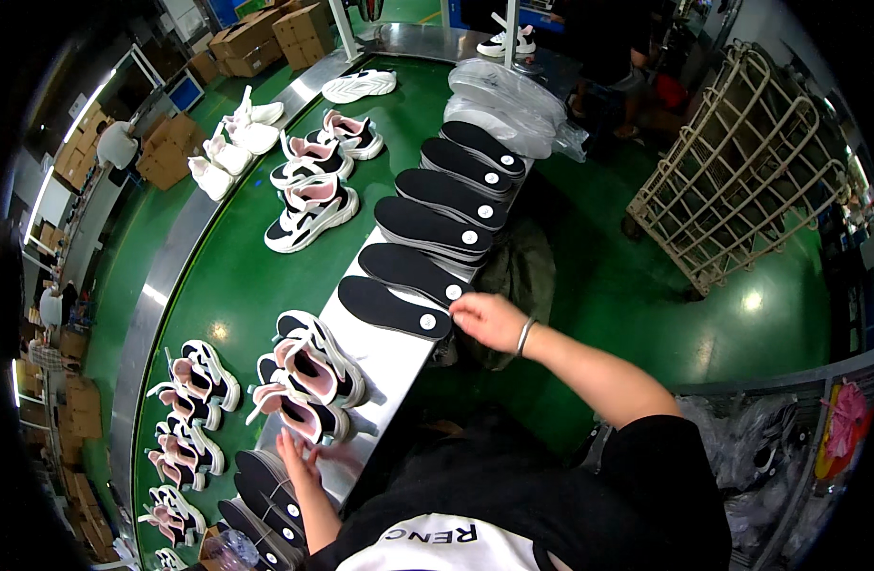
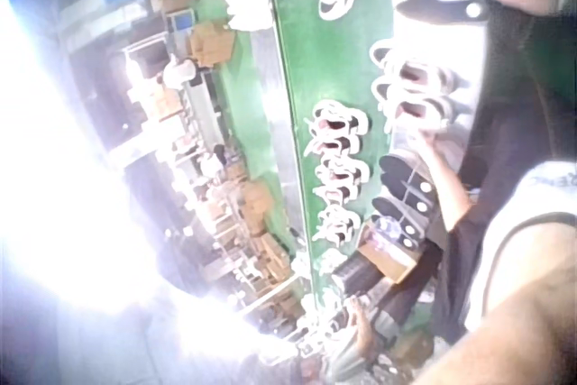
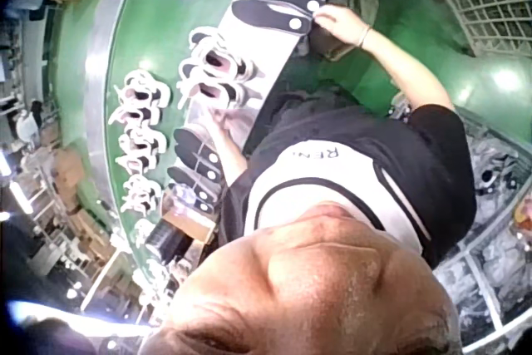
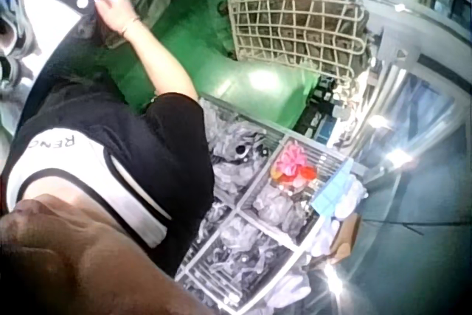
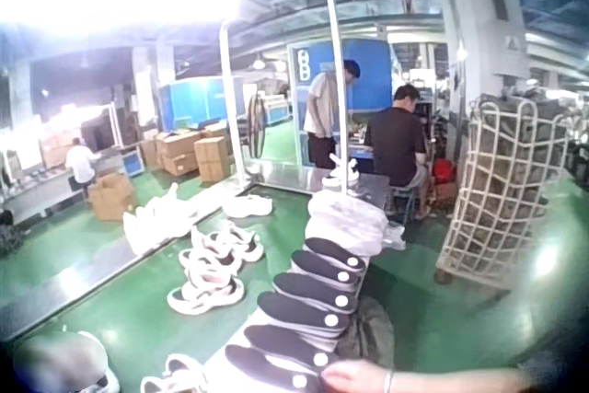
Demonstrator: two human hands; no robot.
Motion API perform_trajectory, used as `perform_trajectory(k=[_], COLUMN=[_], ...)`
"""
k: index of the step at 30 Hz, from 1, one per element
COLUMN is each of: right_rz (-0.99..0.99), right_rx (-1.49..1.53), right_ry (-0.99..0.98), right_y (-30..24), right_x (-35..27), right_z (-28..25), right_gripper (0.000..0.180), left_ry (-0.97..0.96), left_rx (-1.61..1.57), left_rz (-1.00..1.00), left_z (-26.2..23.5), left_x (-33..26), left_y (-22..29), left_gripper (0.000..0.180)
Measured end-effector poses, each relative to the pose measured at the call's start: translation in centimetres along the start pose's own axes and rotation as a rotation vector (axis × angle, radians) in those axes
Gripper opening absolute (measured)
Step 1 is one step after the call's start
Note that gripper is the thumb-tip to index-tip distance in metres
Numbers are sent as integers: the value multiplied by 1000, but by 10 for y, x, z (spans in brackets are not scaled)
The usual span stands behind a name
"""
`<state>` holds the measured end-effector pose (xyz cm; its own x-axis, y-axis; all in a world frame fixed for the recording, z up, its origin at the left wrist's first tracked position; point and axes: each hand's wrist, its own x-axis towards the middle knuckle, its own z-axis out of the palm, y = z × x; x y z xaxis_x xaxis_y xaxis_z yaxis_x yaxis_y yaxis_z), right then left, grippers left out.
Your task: The person picks up insoles from a shelf and inserts them into shoes on a workbench and conveyor belt.
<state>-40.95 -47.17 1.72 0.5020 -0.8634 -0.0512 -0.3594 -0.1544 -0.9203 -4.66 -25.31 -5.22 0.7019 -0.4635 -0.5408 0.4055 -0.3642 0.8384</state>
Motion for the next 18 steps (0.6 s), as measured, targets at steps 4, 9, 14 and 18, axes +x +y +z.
perform_trajectory(k=[4, 9, 14, 18], right_rz=[43, -14, 85, 131], right_rx=[33, -233, -471, -844], right_ry=[233, 432, 388, 252], right_y=[7, 42, 63, 82], right_x=[44, 102, 161, 205], right_z=[-46, -101, -131, -142], right_gripper=[19, 21, 27, 37], left_ry=[-141, -200, -93, 22], left_rx=[-316, -228, -90, -112], left_rz=[74, 130, 199, 191], left_z=[50, 62, 72, 78], left_x=[9, -3, -11, -21], left_y=[-4, -16, -28, -33], left_gripper=[52, 58, 62, 63])
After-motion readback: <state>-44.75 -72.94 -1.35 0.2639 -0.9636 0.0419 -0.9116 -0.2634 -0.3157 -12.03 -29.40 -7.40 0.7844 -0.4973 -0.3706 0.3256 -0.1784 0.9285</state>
